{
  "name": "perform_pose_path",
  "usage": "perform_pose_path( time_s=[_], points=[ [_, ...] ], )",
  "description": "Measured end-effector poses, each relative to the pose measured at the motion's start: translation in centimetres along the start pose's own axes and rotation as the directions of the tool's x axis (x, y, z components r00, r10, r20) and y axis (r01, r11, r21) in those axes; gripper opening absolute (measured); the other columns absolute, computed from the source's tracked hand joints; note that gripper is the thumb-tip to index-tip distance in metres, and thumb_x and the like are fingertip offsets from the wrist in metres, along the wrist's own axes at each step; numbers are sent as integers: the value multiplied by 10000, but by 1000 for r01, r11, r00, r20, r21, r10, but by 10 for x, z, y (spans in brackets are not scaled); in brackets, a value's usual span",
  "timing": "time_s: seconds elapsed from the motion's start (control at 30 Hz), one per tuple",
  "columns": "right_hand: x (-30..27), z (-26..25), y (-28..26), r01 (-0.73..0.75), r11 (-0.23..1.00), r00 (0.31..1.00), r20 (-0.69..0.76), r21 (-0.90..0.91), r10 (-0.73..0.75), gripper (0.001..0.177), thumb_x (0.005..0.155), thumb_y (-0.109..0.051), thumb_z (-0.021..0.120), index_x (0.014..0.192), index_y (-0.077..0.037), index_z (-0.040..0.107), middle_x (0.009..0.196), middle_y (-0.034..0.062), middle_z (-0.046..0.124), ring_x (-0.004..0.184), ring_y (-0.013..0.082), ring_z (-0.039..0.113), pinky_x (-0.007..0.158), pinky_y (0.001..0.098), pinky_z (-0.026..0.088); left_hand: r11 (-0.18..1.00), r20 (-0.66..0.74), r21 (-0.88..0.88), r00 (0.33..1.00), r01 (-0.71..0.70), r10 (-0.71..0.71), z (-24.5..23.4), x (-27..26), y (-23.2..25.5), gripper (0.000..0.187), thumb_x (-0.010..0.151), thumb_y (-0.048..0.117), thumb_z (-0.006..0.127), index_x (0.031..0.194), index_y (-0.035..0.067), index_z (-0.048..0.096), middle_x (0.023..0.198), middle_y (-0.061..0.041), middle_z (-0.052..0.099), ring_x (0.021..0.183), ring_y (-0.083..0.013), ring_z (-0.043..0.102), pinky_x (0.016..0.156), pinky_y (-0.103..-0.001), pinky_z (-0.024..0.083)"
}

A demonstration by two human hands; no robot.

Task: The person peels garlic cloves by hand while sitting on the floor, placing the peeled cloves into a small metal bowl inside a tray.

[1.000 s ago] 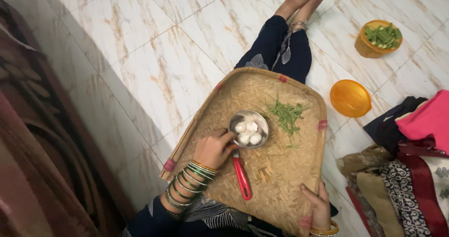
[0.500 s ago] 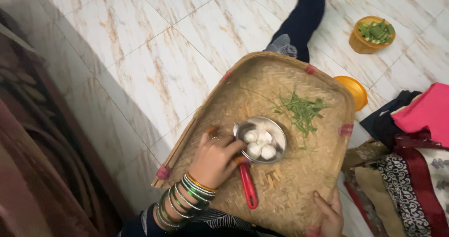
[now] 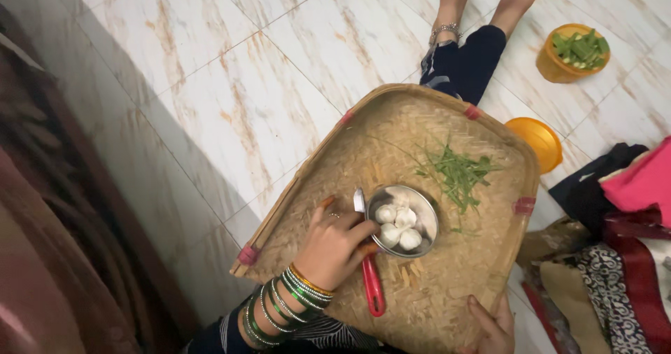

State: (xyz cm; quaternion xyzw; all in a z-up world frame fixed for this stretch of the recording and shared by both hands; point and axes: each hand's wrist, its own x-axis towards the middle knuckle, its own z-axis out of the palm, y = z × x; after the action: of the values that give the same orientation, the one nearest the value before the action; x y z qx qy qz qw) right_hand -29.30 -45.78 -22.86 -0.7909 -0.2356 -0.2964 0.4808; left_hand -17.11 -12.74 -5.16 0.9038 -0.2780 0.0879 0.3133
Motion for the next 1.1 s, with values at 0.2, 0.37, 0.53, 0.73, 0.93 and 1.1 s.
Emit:
perform_pose_path(
  time_s=[0.2,0.37,0.53,0.73,0.93,1.1],
  points=[
    [32,20,-3,-776,323,411,47,542,910,613,886,17,599,1485,50,475,1294,201,666,1136,289,661,956,376,516,996,17,-4,996,88,-88,0,-1,-30,261,801,230,797,1032,159,698,916,-74,678,896,-290,687,1123,-551,340],
    [70,30,-5,-830,306,390,91,467,916,651,875,43,585,1513,6,457,1297,169,663,1127,247,653,937,352,504,991,-39,4,991,131,-131,4,0,-53,302,785,229,808,1058,155,701,1031,-94,688,971,-308,672,1046,-513,391],
    [105,44,-21,-875,179,256,118,450,959,622,877,-5,589,1490,5,477,1256,174,693,1082,274,674,884,390,538,991,-82,-40,988,127,-130,1,-2,-70,325,774,242,815,1057,137,694,1077,-114,688,1045,-364,657,1031,-509,429],
    [195,57,-65,-579,771,815,-214,-265,538,513,1019,-83,686,1484,29,502,1433,152,590,1250,234,611,1040,351,514,981,-32,-73,983,179,-181,8,-3,-72,353,774,246,824,1085,131,702,1173,-147,671,1043,-413,646,893,-484,521],
    [241,128,-42,-477,860,877,-33,-180,479,291,962,-25,722,1250,-28,684,1223,116,636,1140,198,635,909,281,557,971,116,-68,968,229,-220,20,0,-72,403,783,232,823,1148,129,688,1186,-143,657,1011,-380,664,871,-481,541],
    [223,139,-25,-532,825,846,-72,-192,529,216,917,-45,765,1130,-53,733,1059,92,624,903,162,643,739,268,522,965,1,-190,983,179,-182,30,7,-75,545,696,200,855,1179,92,626,1288,-169,605,1095,-403,641,886,-478,541]
  ],
)
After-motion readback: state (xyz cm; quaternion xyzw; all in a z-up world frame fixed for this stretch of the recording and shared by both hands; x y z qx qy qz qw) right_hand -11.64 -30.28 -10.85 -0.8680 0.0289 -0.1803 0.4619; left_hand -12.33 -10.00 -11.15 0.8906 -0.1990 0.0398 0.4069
